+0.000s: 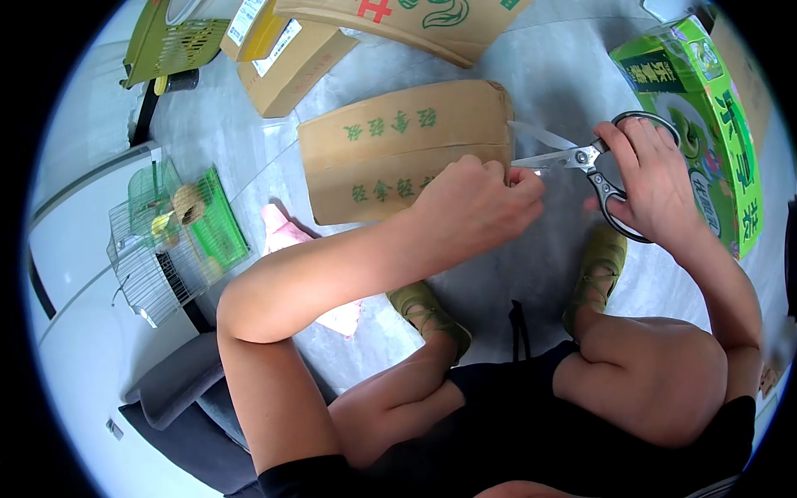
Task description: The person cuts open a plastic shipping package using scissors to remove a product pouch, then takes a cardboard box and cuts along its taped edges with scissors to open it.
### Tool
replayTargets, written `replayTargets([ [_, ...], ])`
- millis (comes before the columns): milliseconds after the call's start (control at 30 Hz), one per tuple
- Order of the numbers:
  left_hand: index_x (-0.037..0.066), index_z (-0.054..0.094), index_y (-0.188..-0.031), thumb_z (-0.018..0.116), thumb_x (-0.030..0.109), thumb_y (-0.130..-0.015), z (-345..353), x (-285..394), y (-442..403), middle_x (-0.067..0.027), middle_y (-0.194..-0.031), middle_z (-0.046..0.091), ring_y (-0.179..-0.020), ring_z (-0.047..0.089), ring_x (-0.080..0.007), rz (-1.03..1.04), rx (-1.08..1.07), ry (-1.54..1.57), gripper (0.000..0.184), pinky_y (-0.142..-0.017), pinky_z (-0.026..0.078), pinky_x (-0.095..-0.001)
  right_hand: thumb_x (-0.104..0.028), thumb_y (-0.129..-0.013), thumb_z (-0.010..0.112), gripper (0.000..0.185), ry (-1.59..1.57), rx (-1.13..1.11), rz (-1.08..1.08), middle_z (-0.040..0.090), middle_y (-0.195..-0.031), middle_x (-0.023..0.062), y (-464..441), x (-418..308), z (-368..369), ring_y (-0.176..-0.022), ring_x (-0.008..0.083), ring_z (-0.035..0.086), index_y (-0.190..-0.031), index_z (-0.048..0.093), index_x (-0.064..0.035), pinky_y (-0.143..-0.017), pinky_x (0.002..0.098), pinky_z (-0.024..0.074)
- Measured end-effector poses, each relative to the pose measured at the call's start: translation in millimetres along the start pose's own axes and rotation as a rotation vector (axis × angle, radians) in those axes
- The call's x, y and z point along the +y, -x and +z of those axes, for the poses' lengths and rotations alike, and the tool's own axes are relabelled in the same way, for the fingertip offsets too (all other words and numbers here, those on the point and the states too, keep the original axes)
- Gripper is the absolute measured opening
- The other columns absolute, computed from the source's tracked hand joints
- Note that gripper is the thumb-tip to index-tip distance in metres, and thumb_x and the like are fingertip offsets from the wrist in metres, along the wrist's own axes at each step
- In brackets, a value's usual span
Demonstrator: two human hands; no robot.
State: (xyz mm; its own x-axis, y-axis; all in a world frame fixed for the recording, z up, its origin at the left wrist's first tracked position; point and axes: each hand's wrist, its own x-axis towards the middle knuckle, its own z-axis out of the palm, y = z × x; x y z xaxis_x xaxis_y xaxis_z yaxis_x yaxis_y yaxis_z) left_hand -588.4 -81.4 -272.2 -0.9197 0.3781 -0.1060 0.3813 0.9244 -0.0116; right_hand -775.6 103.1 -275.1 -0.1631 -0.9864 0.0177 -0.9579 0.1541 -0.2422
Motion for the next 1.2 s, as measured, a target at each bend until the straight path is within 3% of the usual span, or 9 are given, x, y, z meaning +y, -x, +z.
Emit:
replayTargets([
  [267,0.011,0.058,-0.088,0.062,0.013,-0.078,-2,-2,1,-0.0012,-0.096,0.052,-0.066,0.057,-0.012,0.017,-0.014,-0.048,0.011,-0.05,0.046,-0.026,-0.026,-0.063,0.082,0.056,0.052,-0.039,-0.106,0.056,-0.083,0.008,2,9,1,-0.075,0.0279,0.062,-0.109,0.056,-0.0068,-0.067,0.0374,0.0502],
  [467,0.011,0.057,-0.089,0.062,0.013,-0.078,-5,0,2,-0.0015,-0.095,0.05,-0.06,0.057,-0.0126,0.01,-0.034,-0.021,0.011,-0.049,0.044,-0.026,-0.027,-0.07,0.081,0.047,-0.09,-0.075,-0.077,0.056,-0.073,0.0068,12,20,6,-0.057,0.0312,0.057,-0.105,0.057,-0.0074,-0.058,0.0389,0.0482],
  [567,0.01,0.058,-0.086,0.064,0.013,-0.077,-1,7,-1,-0.002,-0.094,0.049,-0.06,0.058,-0.0137,-0.004,-0.081,-0.035,0.012,-0.049,0.041,-0.027,-0.027,-0.072,0.082,0.047,-0.588,-0.387,0.051,0.055,-0.074,0.0056,0,34,-4,-0.06,0.026,0.055,-0.105,0.056,-0.0068,-0.058,0.0356,0.045],
  [600,0.009,0.058,-0.085,0.064,0.013,-0.076,0,9,-1,-0.0021,-0.093,0.048,-0.06,0.057,-0.0137,0.001,-0.083,-0.058,0.011,-0.049,0.04,-0.0272,-0.04,-0.077,0.079,0.055,-0.75,-0.565,0.173,0.053,-0.078,0.0037,-2,34,-7,-0.068,0.0185,0.053,-0.112,0.054,-0.0061,-0.063,0.0318,0.0426],
  [700,0.008,0.06,-0.083,0.064,0.013,-0.075,3,16,0,-0.0026,-0.091,0.047,-0.059,0.056,-0.0136,0.007,-0.093,-0.134,0.01,-0.049,0.036,-0.0276,-0.055,-0.08,0.072,0.067,-1.09,-0.839,0.131,0.051,-0.085,0.0026,-8,49,2,-0.08,0.0144,0.05,-0.121,0.05,-0.006,-0.069,0.0303,0.0424],
  [733,0.007,0.061,-0.083,0.064,0.013,-0.075,4,20,2,-0.0027,-0.09,0.047,-0.059,0.055,-0.0134,0.0,-0.096,-0.164,0.01,-0.049,0.036,-0.0275,-0.068,-0.08,0.063,0.078,-1.071,-0.886,0.083,0.051,-0.092,0.0029,-13,50,5,-0.083,0.0156,0.05,-0.126,0.047,-0.0062,-0.072,0.0305,0.0426],
  [933,0.006,0.065,-0.083,0.063,0.014,-0.074,5,29,9,-0.0031,-0.091,0.048,-0.057,0.052,-0.0125,-0.041,-0.066,-0.225,0.011,-0.049,0.033,-0.027,-0.072,-0.081,0.057,0.079,-1.014,-1.006,0.089,0.054,-0.096,0.0027,-43,33,7,-0.08,0.0145,0.05,-0.129,0.051,-0.0102,-0.072,0.0294,0.0444],
  [1067,0.005,0.066,-0.081,0.064,0.014,-0.073,7,30,13,-0.0039,-0.092,0.049,-0.059,0.053,-0.0131,-0.054,-0.031,-0.233,0.012,-0.049,0.033,-0.0268,-0.07,-0.084,0.053,0.074,-0.949,-1.023,0.154,0.055,-0.088,0.0011,-62,20,-4,-0.073,0.0109,0.05,-0.128,0.054,-0.01,-0.069,0.0263,0.0445],
  [1200,0.004,0.066,-0.082,0.064,0.013,-0.072,12,29,14,-0.0051,-0.091,0.05,-0.061,0.053,-0.0145,-0.057,0.001,-0.232,0.014,-0.049,0.034,-0.0267,-0.075,-0.083,0.051,0.08,-1.169,-1.102,0.123,0.052,-0.082,-0.0008,-75,17,4,-0.072,0.0093,0.051,-0.125,0.054,-0.0069,-0.064,0.0245,0.0441],
])
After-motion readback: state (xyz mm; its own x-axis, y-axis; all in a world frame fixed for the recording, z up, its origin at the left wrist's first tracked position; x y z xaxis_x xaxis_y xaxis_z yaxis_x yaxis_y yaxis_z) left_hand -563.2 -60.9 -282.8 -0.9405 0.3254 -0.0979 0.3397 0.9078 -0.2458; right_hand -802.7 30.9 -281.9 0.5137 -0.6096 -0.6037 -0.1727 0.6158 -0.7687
